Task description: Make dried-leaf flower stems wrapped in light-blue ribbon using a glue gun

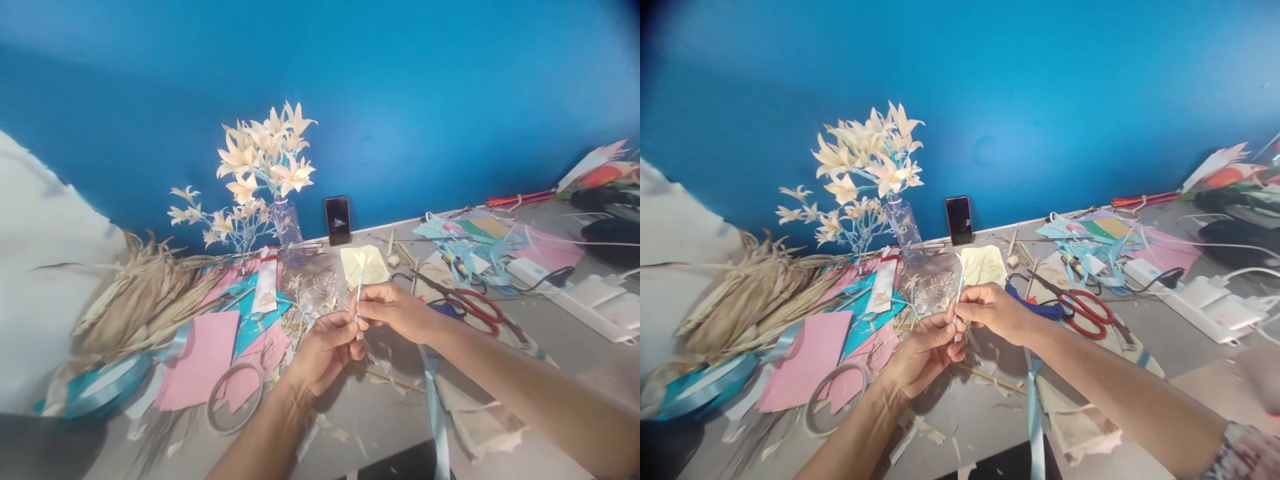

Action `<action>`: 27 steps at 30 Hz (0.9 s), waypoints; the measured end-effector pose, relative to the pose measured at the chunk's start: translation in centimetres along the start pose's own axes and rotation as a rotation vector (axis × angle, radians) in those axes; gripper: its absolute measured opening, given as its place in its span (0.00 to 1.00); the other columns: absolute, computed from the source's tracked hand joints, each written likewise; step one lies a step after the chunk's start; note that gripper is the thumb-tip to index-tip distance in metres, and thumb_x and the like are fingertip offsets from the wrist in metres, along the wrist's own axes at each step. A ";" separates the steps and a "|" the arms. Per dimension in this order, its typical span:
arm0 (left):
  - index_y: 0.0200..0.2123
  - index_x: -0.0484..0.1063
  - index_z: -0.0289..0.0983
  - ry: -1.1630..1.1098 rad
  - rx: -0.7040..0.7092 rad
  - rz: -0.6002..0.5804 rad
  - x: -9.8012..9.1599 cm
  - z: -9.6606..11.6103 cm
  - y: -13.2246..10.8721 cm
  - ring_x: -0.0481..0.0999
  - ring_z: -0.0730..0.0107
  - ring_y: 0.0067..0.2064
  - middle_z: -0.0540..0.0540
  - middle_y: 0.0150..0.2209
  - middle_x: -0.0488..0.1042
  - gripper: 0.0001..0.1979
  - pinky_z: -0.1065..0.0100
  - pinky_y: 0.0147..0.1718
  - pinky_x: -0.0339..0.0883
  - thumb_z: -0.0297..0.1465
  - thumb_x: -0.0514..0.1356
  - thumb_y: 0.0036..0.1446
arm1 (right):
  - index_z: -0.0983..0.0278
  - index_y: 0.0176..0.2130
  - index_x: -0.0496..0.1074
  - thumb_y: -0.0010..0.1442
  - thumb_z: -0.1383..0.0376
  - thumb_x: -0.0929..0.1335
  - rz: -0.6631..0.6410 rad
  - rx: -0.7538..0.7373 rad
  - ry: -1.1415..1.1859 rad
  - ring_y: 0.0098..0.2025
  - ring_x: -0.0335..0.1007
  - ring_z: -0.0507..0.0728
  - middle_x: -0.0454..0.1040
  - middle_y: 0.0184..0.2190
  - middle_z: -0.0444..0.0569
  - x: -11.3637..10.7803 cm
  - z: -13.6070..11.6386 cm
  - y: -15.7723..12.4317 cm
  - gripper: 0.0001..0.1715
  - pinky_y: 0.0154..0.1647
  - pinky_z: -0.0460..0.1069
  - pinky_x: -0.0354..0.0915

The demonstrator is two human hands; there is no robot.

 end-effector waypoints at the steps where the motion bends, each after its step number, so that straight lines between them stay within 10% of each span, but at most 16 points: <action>1: 0.29 0.80 0.33 -0.014 0.016 -0.003 0.0 0.3 0.0 0.62 0.80 0.22 0.52 0.22 0.66 0.10 0.71 0.28 0.59 0.34 0.72 0.48 | 0.66 0.33 0.76 0.60 0.54 0.72 -0.030 0.010 0.008 0.29 0.65 0.51 0.73 0.27 0.46 0.3 -0.4 0.3 0.17 0.27 0.46 0.54; 14: 0.22 0.79 0.36 0.412 0.343 0.470 -3.8 3.3 -0.8 0.58 0.77 0.23 0.53 0.19 0.68 0.05 0.70 0.26 0.52 0.30 0.67 0.46 | 0.65 0.28 0.71 0.51 0.50 0.76 0.112 0.063 0.092 0.25 0.56 0.49 0.67 0.24 0.41 0.1 3.1 2.3 0.22 0.26 0.46 0.51; 27: 0.30 0.79 0.32 0.066 0.008 0.219 -3.5 -0.4 1.1 0.60 0.80 0.22 0.51 0.22 0.67 0.12 0.72 0.24 0.52 0.35 0.73 0.47 | 0.65 0.25 0.71 0.58 0.51 0.71 0.096 0.028 0.022 0.28 0.58 0.50 0.66 0.25 0.43 -0.5 3.0 2.0 0.22 0.30 0.47 0.54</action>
Point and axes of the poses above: each hand's wrist, its own y-axis towards the middle knuckle, its own x-axis out of the palm, z = x × y, the point moved 9 cm from there along y, towards the middle knuckle
